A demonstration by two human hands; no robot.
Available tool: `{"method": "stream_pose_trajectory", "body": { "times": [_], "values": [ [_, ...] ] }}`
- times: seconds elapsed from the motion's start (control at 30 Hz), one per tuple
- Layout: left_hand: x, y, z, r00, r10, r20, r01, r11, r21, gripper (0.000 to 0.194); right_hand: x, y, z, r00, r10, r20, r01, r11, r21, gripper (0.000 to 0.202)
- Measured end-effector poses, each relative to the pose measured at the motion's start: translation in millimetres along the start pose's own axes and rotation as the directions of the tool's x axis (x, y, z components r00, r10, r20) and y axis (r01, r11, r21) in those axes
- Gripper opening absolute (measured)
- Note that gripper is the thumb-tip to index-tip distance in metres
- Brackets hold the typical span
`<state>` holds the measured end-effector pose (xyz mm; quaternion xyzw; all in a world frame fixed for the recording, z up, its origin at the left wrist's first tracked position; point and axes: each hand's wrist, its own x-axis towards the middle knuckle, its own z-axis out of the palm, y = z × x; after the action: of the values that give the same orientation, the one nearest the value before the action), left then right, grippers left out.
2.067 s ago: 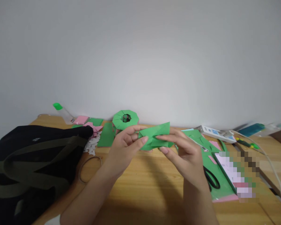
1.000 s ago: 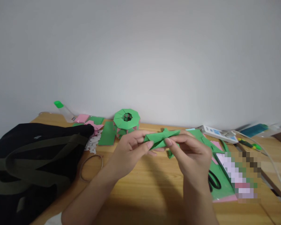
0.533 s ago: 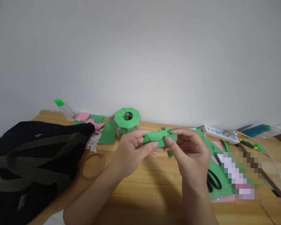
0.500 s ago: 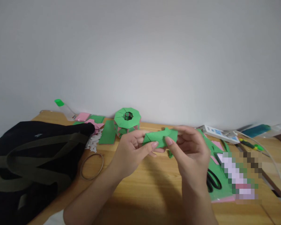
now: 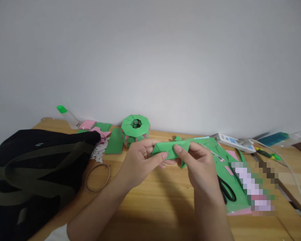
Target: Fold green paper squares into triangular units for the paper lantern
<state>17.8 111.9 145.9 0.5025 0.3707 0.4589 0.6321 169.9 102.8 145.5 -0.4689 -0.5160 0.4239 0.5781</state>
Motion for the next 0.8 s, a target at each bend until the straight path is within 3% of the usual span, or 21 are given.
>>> {"method": "stream_pose_trajectory", "body": {
  "times": [0.23,0.4,0.8],
  "values": [
    [1.0,1.1,-0.3,1.000,0.013,0.019,-0.013,1.000,-0.005,0.013,-0.2,4.1,-2.6,0.995,0.009,-0.102,-0.005,0.999,0.038,0.020],
    [0.1,-0.7,0.4,0.999,0.042,0.031,-0.039,0.994,-0.099,0.022,0.6,4.6,-3.7,0.977,0.003,-0.215,0.024,0.992,0.124,0.022],
    [-2.6,1.1,2.9,0.998,0.050,-0.043,-0.054,0.994,-0.095,0.009,-1.1,4.4,-2.1,0.986,0.019,-0.166,0.006,0.989,0.146,0.023]
  ]
}}
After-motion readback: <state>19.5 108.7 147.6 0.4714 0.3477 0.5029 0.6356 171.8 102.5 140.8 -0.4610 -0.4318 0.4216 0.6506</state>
